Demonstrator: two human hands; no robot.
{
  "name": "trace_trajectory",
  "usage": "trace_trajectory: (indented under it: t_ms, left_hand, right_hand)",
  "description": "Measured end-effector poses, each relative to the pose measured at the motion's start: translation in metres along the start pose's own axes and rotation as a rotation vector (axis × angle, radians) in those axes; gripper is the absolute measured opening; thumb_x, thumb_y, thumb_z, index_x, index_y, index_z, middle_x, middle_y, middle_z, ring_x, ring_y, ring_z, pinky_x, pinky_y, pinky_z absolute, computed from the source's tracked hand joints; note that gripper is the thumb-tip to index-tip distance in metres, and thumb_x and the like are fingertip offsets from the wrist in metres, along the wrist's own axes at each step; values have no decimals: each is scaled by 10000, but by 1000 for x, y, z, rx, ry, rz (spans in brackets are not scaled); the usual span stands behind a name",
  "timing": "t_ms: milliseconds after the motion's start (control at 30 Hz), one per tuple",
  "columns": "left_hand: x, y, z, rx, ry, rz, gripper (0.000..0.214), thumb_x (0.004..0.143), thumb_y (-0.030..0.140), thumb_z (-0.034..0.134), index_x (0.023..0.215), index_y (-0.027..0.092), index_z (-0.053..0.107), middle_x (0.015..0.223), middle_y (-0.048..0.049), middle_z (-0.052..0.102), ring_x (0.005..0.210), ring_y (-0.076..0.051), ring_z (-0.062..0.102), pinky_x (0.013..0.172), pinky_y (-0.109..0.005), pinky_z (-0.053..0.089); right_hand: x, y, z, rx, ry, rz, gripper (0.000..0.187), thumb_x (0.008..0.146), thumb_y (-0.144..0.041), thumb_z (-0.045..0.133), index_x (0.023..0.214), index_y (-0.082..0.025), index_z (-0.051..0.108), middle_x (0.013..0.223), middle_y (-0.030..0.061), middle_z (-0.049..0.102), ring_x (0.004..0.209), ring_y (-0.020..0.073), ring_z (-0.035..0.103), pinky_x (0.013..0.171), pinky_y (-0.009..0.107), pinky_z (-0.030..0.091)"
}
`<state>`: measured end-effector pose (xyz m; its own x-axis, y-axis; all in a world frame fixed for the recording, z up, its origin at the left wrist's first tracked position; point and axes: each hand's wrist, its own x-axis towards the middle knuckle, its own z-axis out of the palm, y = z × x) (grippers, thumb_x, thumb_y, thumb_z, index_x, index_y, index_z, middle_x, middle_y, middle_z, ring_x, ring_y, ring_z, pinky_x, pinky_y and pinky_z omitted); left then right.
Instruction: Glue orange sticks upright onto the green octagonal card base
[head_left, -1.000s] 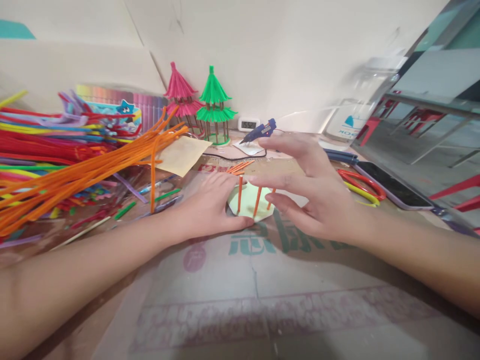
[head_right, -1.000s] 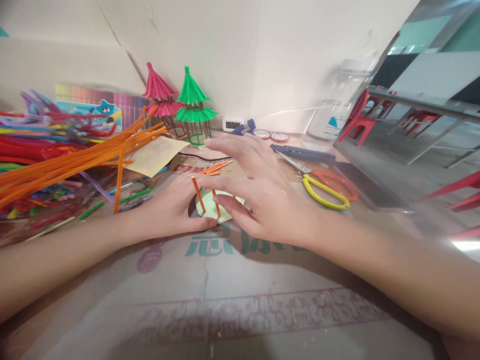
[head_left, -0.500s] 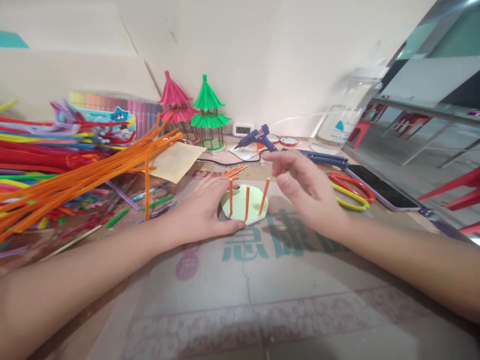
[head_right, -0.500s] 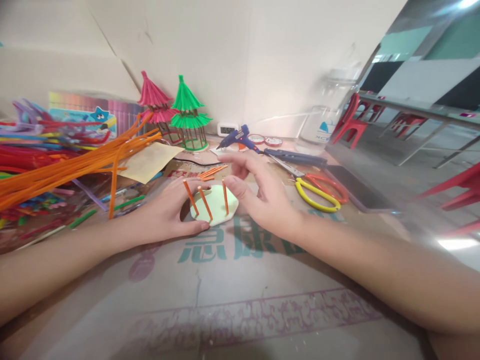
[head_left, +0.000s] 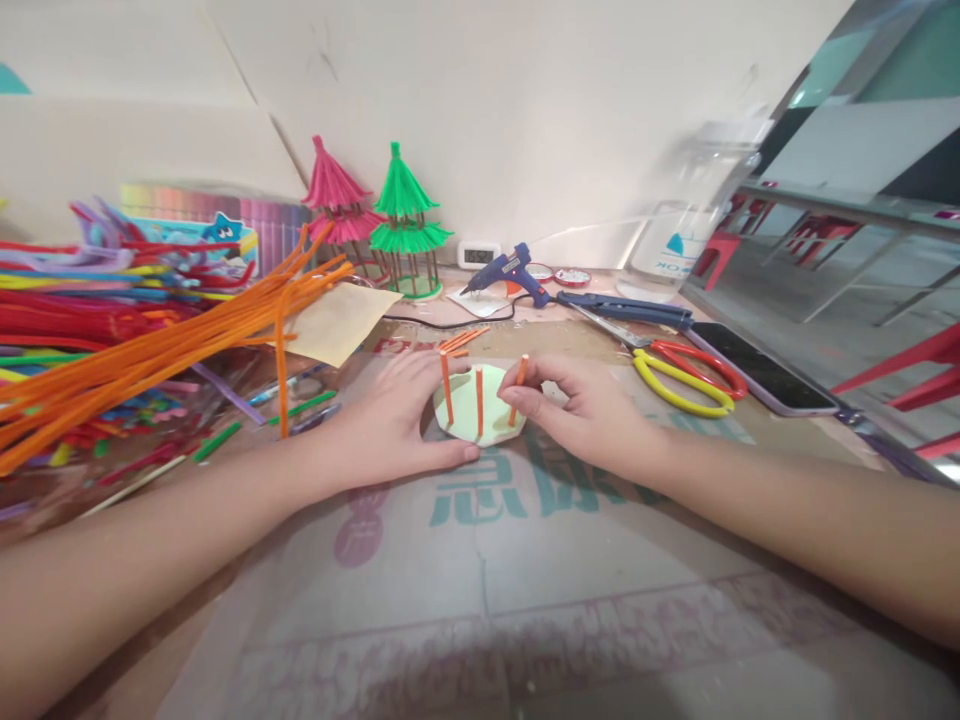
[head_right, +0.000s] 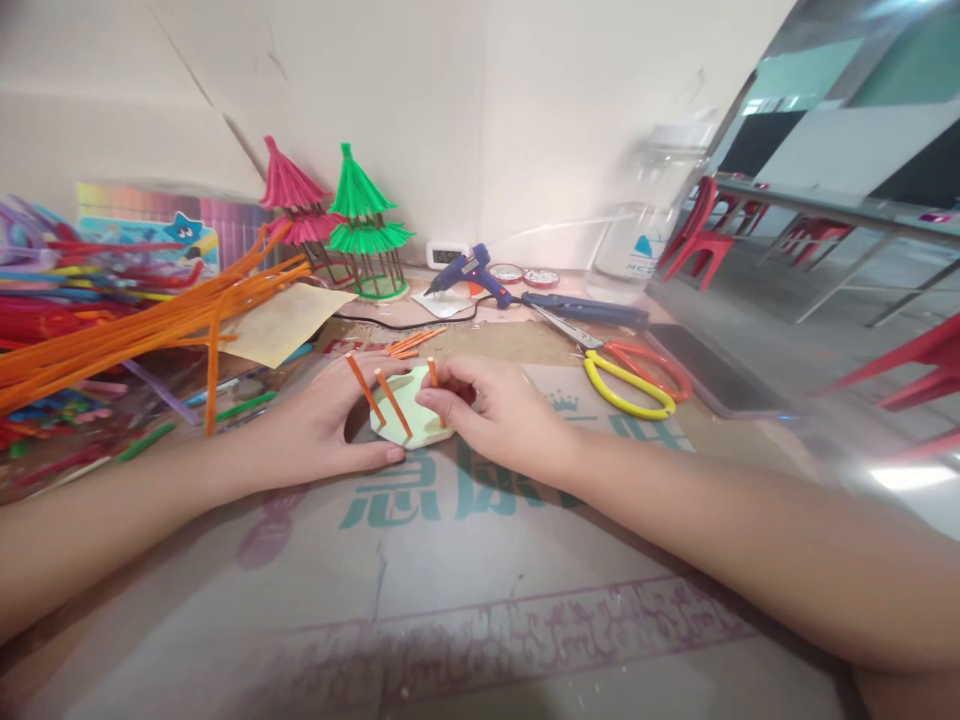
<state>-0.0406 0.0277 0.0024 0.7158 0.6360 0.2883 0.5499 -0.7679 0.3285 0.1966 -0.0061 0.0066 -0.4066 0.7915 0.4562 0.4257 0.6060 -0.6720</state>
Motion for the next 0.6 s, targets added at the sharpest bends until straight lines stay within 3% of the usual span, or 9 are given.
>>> trace_trajectory:
  t_ms: [600]
  left_hand:
    - [2,4,-3,29,-14,-10,612,807,470,662,1334,204,500,1361,-133,580,1259,-335,527,1072,-506,414]
  right_hand:
    - [0,2,0,-78,24,-56,212,975,-323,547,820,-193,610,722,-11,637,662,130,568,638,255,430]
